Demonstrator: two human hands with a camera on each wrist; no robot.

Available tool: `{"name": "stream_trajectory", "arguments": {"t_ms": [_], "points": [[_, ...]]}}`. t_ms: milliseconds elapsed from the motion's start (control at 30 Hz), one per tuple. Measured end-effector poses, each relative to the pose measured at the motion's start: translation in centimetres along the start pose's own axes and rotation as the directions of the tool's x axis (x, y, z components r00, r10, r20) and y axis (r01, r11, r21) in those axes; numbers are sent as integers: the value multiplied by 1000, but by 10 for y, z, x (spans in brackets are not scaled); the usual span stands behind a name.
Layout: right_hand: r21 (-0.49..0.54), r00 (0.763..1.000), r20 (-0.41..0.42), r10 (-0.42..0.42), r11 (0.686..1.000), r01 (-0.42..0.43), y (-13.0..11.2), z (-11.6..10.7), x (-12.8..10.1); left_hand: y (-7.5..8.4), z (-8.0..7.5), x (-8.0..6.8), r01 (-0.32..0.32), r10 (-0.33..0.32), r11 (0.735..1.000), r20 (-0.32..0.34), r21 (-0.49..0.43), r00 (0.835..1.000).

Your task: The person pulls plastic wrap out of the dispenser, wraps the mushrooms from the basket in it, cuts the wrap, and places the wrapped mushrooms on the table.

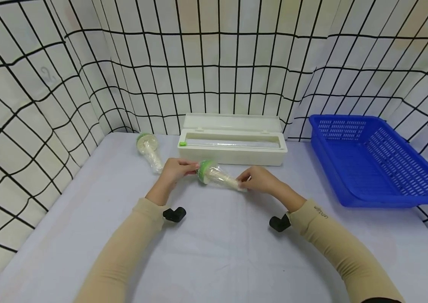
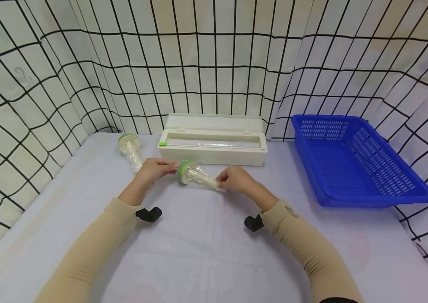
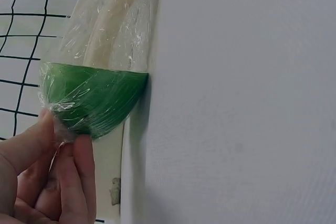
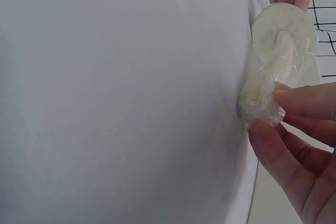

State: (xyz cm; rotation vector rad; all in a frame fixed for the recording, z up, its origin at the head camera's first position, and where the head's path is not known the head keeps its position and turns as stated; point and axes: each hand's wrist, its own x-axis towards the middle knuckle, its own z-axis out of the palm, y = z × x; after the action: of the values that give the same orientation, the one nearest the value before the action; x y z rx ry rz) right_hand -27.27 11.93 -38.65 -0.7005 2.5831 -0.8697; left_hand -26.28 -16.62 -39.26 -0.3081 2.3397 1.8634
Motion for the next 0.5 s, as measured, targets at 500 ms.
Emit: {"name": "stream_trajectory", "arguments": {"t_ms": [500], "points": [[37,997,80,17,999,-20,0,-5,-1,4,1,-4,18,-11,997,88,-72,996]]}}
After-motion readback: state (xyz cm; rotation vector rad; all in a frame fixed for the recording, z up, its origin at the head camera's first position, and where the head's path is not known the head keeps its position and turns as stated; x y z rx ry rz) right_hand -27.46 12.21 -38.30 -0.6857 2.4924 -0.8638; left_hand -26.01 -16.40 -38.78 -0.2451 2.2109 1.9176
